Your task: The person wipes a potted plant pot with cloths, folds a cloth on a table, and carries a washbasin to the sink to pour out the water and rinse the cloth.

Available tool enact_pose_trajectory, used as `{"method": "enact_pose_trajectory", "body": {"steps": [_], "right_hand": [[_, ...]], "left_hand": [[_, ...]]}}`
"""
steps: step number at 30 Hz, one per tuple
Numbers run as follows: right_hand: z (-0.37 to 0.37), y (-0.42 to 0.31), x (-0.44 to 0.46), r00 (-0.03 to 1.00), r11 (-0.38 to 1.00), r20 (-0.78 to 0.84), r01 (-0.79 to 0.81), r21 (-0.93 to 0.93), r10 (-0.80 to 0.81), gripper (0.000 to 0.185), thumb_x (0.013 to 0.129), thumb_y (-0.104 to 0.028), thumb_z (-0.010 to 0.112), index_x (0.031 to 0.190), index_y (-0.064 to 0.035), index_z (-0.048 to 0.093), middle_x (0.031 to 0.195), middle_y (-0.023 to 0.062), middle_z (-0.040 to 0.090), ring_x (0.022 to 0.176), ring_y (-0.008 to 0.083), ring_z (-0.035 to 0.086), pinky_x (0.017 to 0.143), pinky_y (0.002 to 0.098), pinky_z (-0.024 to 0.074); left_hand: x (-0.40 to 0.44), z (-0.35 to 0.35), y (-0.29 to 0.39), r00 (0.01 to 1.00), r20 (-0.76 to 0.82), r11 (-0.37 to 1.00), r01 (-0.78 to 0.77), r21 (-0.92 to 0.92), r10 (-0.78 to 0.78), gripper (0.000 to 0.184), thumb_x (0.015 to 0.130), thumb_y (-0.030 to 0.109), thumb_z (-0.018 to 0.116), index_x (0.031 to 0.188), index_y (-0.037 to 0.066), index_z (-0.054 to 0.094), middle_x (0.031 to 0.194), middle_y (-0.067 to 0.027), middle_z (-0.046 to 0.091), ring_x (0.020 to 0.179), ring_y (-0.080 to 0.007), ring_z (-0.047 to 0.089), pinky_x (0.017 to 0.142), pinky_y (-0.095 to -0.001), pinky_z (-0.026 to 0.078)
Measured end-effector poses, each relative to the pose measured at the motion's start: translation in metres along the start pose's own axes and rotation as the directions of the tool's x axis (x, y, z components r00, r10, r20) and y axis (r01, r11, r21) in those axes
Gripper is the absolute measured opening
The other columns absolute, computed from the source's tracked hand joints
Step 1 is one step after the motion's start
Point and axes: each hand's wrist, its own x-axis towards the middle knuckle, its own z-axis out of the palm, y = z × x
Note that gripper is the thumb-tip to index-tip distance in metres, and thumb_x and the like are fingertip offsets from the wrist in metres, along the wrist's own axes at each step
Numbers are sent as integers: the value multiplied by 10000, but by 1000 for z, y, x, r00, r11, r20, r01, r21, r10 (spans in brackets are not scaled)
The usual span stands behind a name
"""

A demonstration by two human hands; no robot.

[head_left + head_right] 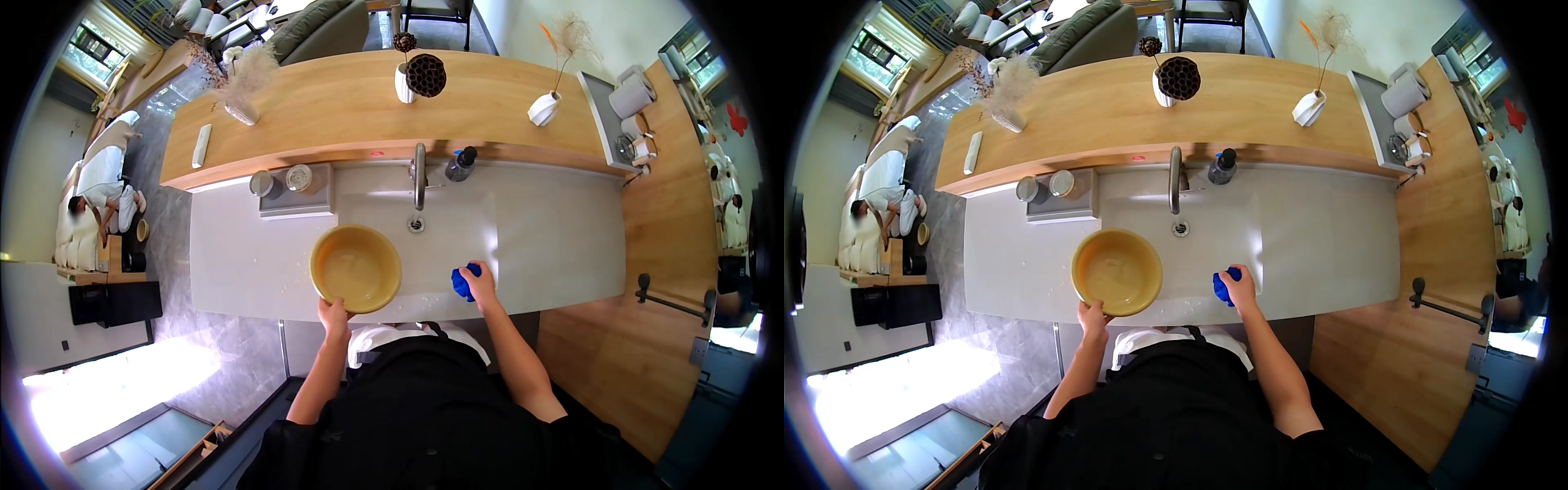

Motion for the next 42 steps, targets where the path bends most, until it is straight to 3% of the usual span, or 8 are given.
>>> {"method": "enact_pose_trajectory", "body": {"steps": [3, 18, 23, 27, 33, 38, 41, 42], "right_hand": [[-6, 0, -1, 999, 999, -18, -37, 10, 37, 488, 799, -319, 801, 1163, -36, 641, 1053, 123, 681, 954, 228, 656, 861, 352, 531], [-28, 5, -7, 998, 1000, -63, -24, -14, 23, 462, 812, -275, 800, 1157, -23, 626, 1037, 121, 666, 915, 215, 648, 807, 353, 541], [-34, 1, -6, 996, 999, -71, -43, 25, 45, 479, 811, -276, 800, 1164, -7, 620, 1031, 129, 671, 909, 214, 653, 806, 355, 546], [-38, -2, -6, 994, 999, -97, -47, 7, 48, 453, 825, -246, 795, 1165, -8, 611, 997, 117, 664, 879, 198, 649, 789, 338, 547], [-38, -11, -9, 993, 999, -108, -43, 13, 44, 474, 817, -261, 796, 1170, 0, 618, 992, 118, 673, 879, 199, 656, 787, 339, 549], [-27, -30, -12, 997, 1000, -73, -8, 16, 9, 486, 833, -276, 799, 1176, 9, 608, 994, 106, 667, 869, 177, 650, 778, 330, 548], [-14, -56, -13, 998, 993, -5, -56, 100, 57, 453, 862, -281, 785, 1173, -3, 608, 1019, 97, 667, 900, 169, 646, 808, 325, 543], [-8, -60, -10, 993, 965, 41, -122, 234, 115, 445, 875, -285, 775, 1185, -17, 602, 1034, 89, 666, 921, 174, 648, 821, 327, 539]], "left_hand": [[0, 11, -1, 1000, 19, 999, 1, 41, -2, 410, 879, 3, 530, 1288, 26, 507, 1154, -152, 606, 924, -287, 696, 651, -399, 650], [65, 101, -51, 962, 210, 983, 161, 88, -177, 407, 866, 30, 582, 1256, 64, 468, 1171, -133, 604, 980, -283, 672, 705, -434, 636], [80, 132, -74, 913, 297, 960, 253, 122, -278, 517, 888, 24, 550, 1386, 74, 422, 1225, -146, 596, 1015, -314, 679, 743, -448, 645], [91, 145, -90, 892, 368, 965, 246, 87, -261, 519, 889, 18, 540, 1392, 66, 421, 1230, -174, 605, 984, -339, 699, 759, -480, 654], [100, 158, -97, 839, 420, 937, 332, 106, -345, 557, 912, 8, 527, 1443, 116, 397, 1326, -139, 560, 1111, -345, 643, 812, -495, 637], [113, 178, -123, 833, 490, 967, 215, 138, -255, 562, 941, 92, 571, 1467, 105, 374, 1315, -129, 578, 1125, -327, 650, 823, -478, 632], [98, 183, -98, 860, 421, 933, 154, 326, -289, 601, 959, 223, 609, 1483, 84, 350, 1387, -153, 540, 1200, -329, 611, 944, -469, 576], [98, 183, -100, 861, 419, 933, 154, 326, -288, 601, 959, 223, 609, 1483, 84, 350, 1387, -153, 540, 1200, -329, 611, 944, -469, 576]]}}
